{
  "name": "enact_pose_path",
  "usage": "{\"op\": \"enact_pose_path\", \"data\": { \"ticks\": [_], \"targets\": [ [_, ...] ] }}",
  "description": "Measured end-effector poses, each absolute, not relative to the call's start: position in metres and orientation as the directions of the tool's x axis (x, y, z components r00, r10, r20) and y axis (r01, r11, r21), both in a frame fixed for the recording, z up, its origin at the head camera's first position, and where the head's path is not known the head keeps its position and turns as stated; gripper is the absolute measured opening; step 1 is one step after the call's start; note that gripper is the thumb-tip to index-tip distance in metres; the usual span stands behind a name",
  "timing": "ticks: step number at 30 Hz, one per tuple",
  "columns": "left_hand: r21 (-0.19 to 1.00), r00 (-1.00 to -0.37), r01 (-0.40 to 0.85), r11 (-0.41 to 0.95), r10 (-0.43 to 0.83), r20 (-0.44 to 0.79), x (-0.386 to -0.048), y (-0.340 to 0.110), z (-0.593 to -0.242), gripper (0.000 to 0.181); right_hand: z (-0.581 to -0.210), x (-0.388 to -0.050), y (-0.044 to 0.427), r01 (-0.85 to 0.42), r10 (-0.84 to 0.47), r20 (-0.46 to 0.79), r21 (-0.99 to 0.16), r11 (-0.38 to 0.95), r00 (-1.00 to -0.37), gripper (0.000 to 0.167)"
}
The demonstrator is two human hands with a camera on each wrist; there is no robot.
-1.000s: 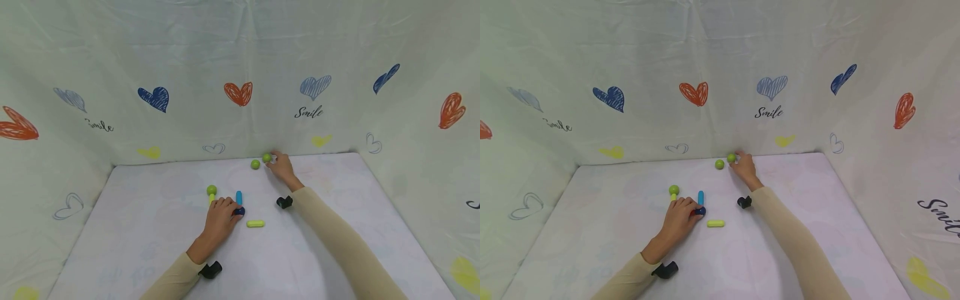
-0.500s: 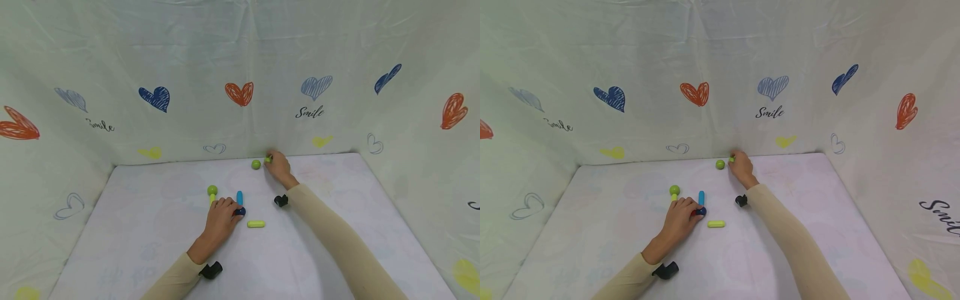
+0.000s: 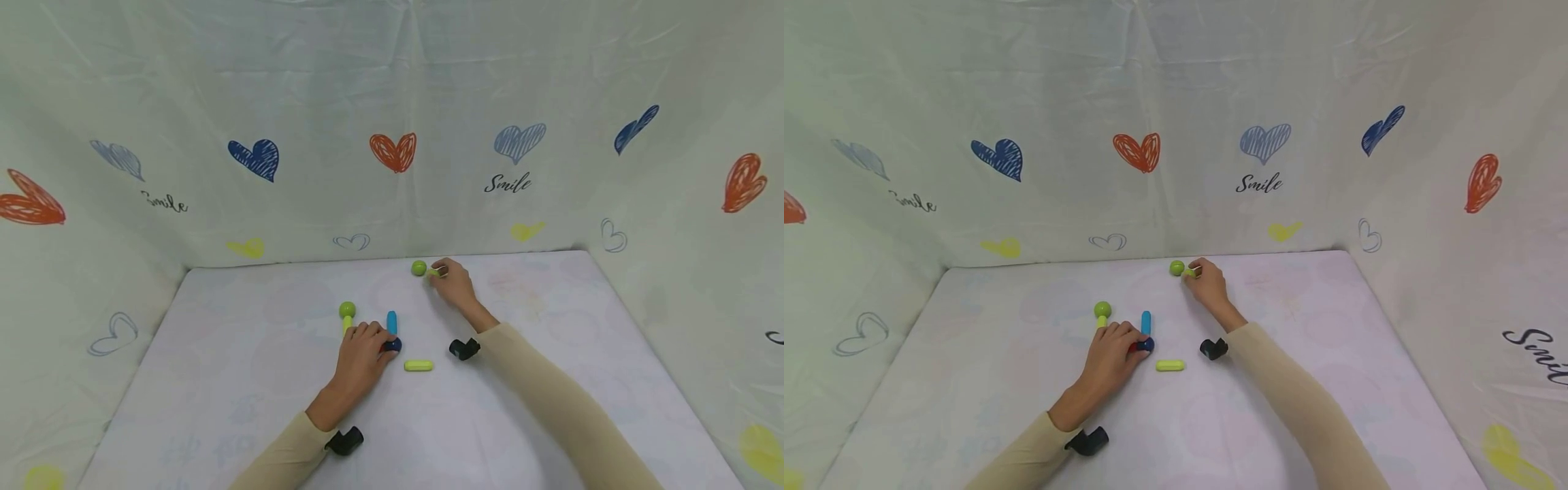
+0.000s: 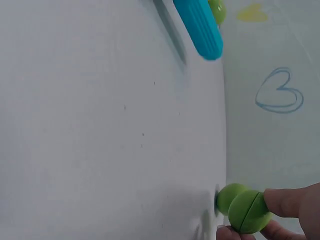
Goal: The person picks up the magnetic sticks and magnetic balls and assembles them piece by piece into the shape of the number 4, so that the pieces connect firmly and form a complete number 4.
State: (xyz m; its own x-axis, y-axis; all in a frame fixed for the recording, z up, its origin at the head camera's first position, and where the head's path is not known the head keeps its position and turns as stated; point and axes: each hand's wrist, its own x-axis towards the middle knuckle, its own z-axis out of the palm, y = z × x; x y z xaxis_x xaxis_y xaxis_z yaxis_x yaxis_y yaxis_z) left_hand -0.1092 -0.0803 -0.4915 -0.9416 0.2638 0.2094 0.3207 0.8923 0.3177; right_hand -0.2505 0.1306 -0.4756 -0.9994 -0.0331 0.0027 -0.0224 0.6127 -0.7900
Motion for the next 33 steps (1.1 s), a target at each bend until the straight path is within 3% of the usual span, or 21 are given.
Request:
{"op": "enact_pose_path", "data": {
  "ticks": [13,33],
  "targets": [
    [0.326,-0.945,0.315,0.892,0.262,0.196,-0.109,-0.08,-0.491,0.027,-0.481,-0.223,0.104,-0.085,-0.205,-0.027,-0.852,0.517,-0.978,0.027],
    [0.31,-0.943,0.316,0.897,0.262,0.204,-0.109,-0.079,-0.493,0.028,-0.485,-0.214,0.081,-0.062,-0.266,-0.076,-0.879,0.473,-0.961,0.025]
  ]
}}
